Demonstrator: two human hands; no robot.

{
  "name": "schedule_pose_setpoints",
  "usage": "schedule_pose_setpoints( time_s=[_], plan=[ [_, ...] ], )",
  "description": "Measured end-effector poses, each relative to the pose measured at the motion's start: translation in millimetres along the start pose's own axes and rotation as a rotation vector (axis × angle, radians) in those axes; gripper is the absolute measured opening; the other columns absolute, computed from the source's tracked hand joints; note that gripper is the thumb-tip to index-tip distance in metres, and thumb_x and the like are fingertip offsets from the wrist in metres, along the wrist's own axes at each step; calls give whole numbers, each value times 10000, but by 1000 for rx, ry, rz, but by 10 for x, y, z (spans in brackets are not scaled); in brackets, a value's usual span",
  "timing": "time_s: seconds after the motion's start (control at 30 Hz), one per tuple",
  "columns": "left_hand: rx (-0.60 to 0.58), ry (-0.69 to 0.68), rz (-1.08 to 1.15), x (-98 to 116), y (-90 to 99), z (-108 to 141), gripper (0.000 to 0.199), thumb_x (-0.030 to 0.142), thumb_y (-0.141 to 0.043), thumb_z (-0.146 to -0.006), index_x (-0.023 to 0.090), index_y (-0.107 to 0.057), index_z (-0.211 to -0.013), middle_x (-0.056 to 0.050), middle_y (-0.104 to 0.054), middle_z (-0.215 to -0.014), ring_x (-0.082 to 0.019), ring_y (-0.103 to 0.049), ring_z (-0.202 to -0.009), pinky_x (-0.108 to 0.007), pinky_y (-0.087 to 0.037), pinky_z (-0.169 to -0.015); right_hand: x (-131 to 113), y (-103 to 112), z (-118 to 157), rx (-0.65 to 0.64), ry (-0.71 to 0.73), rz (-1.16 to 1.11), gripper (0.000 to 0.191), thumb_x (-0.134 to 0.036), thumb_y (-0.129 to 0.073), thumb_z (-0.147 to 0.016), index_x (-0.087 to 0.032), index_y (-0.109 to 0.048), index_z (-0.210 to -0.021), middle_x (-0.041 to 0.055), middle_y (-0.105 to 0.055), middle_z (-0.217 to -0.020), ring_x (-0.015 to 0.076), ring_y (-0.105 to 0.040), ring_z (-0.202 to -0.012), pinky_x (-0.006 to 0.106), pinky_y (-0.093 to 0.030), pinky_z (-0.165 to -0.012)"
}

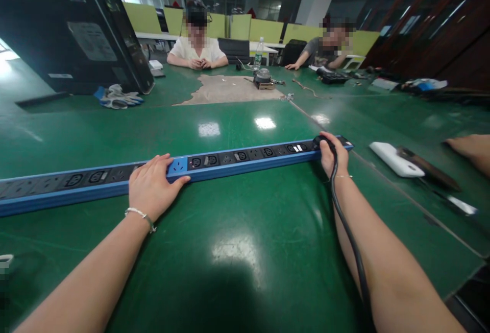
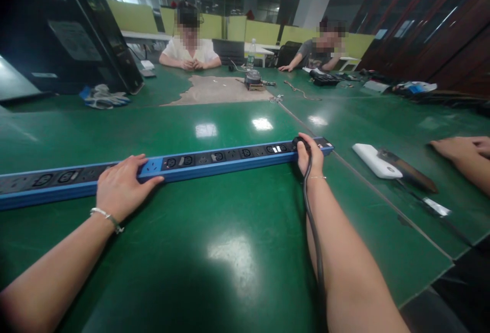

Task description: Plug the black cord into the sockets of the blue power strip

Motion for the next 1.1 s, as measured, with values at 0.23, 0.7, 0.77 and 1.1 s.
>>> schedule_pose_setpoints(
  time_s=[0.23,0.7,0.77,1.1],
  plan=[
    [-38,20,51,-1,-1,-5,538,524,-507,-796,173,-517,-1203,-138,-549,-1315,-336,-468,-1236,-494,-328,-1035,-4,10,7,-11,0,-40,394,-427,-486,-820,-181,-657,-1076,85,-681,-1076,234,-610,-1021,409,-451,-949],
    [-95,48,50,-15,-26,-9,586,538,-495,-784,171,-492,-1242,-130,-525,-1342,-331,-446,-1255,-470,-297,-1050,-47,-40,-8,-81,112,89,359,-398,-490,-828,-210,-673,-1072,60,-692,-1069,241,-617,-1020,398,-453,-951],
    [-101,50,50,-22,-36,-12,587,537,-498,-781,173,-492,-1242,-126,-524,-1345,-331,-448,-1253,-472,-295,-1051,-18,-48,-5,-103,112,146,356,-394,-487,-830,-216,-673,-1076,56,-697,-1049,243,-622,-1001,399,-456,-941],
    [-82,38,20,4,-4,-13,587,531,-487,-797,145,-500,-1240,-146,-549,-1312,-329,-462,-1244,-468,-320,-1036,46,-40,28,-49,85,85,355,-411,-493,-829,-203,-678,-1050,68,-699,-1011,239,-626,-970,410,-455,-935]
  ],
)
Point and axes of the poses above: each hand's wrist, its own z-axis away from the middle knuckle, its own y-axis out of the back of the hand, x = y × z, the point moved 9 cm from there along -z, towards the middle knuckle
